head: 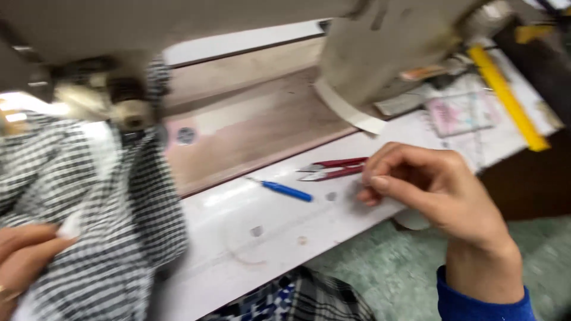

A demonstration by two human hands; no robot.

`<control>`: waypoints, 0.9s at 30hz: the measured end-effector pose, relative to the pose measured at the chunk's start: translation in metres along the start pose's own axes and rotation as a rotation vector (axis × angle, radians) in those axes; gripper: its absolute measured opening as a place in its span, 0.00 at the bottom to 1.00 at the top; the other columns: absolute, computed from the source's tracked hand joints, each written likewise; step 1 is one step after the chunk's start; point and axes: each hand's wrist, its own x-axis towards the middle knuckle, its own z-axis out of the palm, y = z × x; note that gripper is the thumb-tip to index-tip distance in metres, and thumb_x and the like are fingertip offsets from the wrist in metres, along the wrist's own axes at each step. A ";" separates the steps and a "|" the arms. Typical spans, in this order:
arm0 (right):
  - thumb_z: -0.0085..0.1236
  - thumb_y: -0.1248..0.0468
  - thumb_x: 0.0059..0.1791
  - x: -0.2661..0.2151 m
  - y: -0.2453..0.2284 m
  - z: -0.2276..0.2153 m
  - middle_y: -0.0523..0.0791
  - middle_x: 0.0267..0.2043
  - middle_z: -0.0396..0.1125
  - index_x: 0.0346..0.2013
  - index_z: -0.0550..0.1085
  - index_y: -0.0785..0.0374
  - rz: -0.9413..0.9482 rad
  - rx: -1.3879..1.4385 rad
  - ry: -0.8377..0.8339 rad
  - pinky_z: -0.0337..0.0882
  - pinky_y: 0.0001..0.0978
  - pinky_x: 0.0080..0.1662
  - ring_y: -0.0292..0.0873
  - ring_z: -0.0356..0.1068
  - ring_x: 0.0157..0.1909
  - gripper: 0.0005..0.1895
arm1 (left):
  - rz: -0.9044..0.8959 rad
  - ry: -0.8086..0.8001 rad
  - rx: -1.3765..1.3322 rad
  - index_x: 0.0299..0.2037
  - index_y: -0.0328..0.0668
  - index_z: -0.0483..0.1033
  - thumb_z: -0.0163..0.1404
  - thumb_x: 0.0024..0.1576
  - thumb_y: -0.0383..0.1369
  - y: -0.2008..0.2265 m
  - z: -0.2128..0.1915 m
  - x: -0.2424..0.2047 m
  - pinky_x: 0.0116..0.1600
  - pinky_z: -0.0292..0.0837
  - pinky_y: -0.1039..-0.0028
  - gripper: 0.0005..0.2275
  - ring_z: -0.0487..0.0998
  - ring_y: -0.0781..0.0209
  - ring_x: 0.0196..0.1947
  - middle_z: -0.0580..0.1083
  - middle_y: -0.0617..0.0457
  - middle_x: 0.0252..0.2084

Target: Unpicking stitches from a checkered garment using a seam ripper at a sewing station

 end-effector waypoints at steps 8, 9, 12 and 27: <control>0.64 0.61 0.46 -0.036 0.001 -0.018 0.46 0.55 0.69 0.36 0.81 0.58 -0.184 -1.165 0.412 0.56 0.42 0.57 0.55 0.58 0.55 0.07 | 0.238 0.281 0.105 0.52 0.57 0.74 0.44 0.50 0.34 0.090 -0.044 -0.061 0.68 0.60 0.68 0.18 0.71 0.56 0.56 0.72 0.55 0.53; 0.60 0.63 0.45 -0.026 -0.013 0.009 0.46 0.52 0.70 0.36 0.78 0.58 -0.340 -0.993 0.257 0.61 0.37 0.56 0.49 0.64 0.53 0.06 | 0.332 0.317 0.091 0.48 0.47 0.74 0.41 0.54 0.34 0.129 -0.067 -0.056 0.57 0.64 0.68 0.14 0.74 0.53 0.49 0.73 0.50 0.49; 0.54 0.62 0.47 0.014 -0.020 0.079 0.48 0.54 0.67 0.44 0.71 0.61 -0.700 -0.744 -0.124 0.65 0.42 0.57 0.49 0.67 0.55 0.12 | 0.443 0.379 0.108 0.46 0.36 0.73 0.38 0.57 0.31 0.161 -0.086 -0.050 0.48 0.69 0.65 0.13 0.76 0.48 0.44 0.73 0.44 0.46; 0.43 0.71 0.51 0.057 -0.012 0.167 0.51 0.28 0.64 0.24 0.64 0.69 -1.060 -0.312 -0.678 0.69 0.45 0.46 0.55 0.64 0.34 0.10 | 0.513 0.286 0.501 0.60 0.32 0.63 0.38 0.54 0.26 0.222 -0.078 -0.024 0.69 0.51 0.56 0.21 0.62 0.45 0.62 0.64 0.40 0.59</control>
